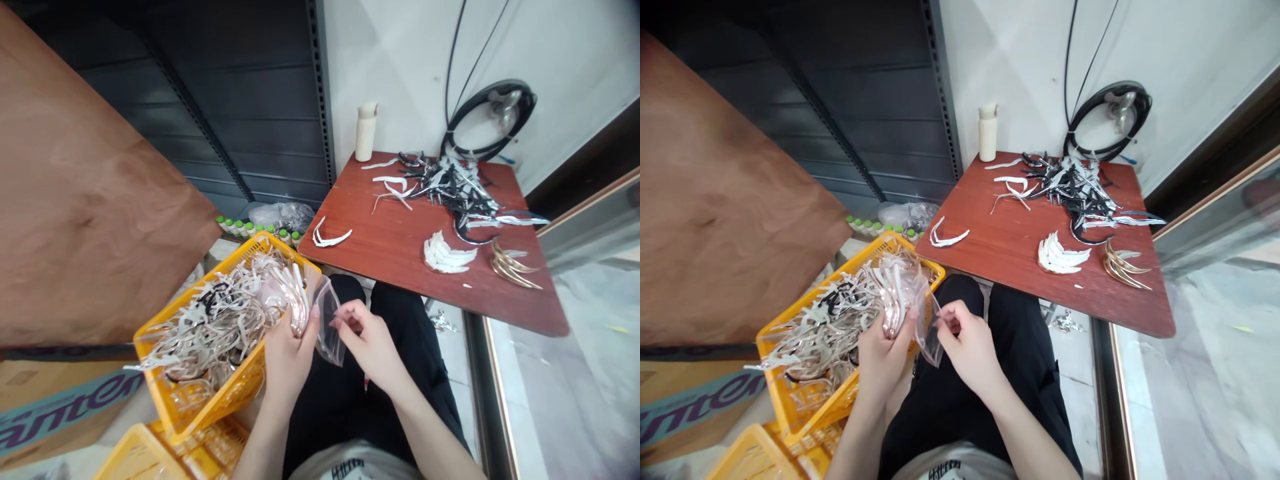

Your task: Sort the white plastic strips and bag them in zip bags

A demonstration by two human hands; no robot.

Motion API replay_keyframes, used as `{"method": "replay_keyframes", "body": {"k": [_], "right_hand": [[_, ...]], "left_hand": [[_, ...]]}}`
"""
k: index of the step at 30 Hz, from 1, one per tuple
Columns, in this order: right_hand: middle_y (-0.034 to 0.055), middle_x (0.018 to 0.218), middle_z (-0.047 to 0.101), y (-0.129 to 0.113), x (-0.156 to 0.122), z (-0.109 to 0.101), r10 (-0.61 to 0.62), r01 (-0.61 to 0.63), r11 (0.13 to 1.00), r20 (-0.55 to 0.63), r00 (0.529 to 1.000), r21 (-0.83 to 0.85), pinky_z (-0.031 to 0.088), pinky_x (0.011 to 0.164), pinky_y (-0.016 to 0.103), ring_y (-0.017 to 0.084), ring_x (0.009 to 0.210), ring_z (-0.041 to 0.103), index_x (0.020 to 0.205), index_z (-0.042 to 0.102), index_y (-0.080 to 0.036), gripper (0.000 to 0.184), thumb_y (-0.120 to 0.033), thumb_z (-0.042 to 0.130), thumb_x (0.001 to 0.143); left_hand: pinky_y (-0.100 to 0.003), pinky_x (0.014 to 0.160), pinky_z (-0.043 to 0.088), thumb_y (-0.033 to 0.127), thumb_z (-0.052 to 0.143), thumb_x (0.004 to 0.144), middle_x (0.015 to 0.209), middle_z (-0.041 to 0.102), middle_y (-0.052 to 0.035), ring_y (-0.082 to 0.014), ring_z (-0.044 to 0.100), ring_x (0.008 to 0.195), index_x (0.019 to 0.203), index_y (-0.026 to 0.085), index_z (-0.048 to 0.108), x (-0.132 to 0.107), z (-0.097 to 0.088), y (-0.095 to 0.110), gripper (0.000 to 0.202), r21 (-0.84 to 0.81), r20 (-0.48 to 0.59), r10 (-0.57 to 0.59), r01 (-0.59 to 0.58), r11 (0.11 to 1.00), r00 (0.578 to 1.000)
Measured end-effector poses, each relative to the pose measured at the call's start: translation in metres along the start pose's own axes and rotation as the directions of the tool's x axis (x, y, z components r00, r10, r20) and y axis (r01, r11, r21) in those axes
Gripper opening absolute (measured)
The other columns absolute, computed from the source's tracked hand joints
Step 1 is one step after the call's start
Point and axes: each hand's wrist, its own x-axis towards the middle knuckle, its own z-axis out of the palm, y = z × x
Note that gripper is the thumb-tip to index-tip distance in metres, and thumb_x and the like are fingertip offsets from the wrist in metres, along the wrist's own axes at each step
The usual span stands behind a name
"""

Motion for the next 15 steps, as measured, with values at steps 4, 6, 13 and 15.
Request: {"method": "replay_keyframes", "body": {"k": [4,6,13,15], "right_hand": [[-0.0021,0.075,0.065,0.003,-0.002,0.001,0.016,-0.021,0.999,0.144,0.989,0.034,0.052,0.064,0.025,0.015,0.068,0.064,0.083,0.059,-0.022,0.004,-0.019,0.057,0.084],[-0.0009,0.077,0.066,0.004,-0.002,0.006,0.020,-0.030,0.991,0.079,0.997,0.129,0.053,0.067,0.026,0.015,0.071,0.065,0.083,0.058,-0.021,0.006,-0.023,0.054,0.088],[0.0078,0.102,0.068,0.007,0.000,0.011,-0.008,0.105,0.970,-0.406,0.914,0.218,0.051,0.089,0.035,0.020,0.095,0.066,0.094,0.058,-0.020,0.016,-0.036,0.055,0.094],[0.0075,0.095,0.069,0.008,0.001,0.009,-0.016,0.107,0.978,-0.453,0.892,0.177,0.053,0.083,0.034,0.020,0.088,0.066,0.094,0.060,-0.020,0.018,-0.037,0.057,0.092]], "left_hand": [[-0.027,0.055,0.039,0.037,0.059,0.085,0.056,0.058,0.0014,-0.0161,0.055,0.051,0.070,0.020,0.059,-0.001,0.000,-0.004,0.023,0.027,-0.082,0.005,-0.002,1.000,0.997],[-0.027,0.057,0.040,0.038,0.059,0.085,0.060,0.062,-0.0004,-0.0173,0.058,0.055,0.075,0.019,0.062,-0.001,0.002,-0.003,0.022,0.030,-0.102,-0.007,0.010,1.000,0.995],[-0.028,0.065,0.044,0.040,0.055,0.089,0.075,0.068,-0.0038,-0.0204,0.064,0.071,0.086,0.018,0.064,-0.004,0.012,0.000,0.024,-0.022,-0.009,-0.009,0.009,1.000,1.000],[-0.028,0.065,0.045,0.039,0.055,0.089,0.078,0.068,-0.0042,-0.0200,0.062,0.073,0.090,0.019,0.064,-0.006,0.014,0.000,0.022,-0.075,0.040,-0.012,0.015,0.997,0.999]]}}
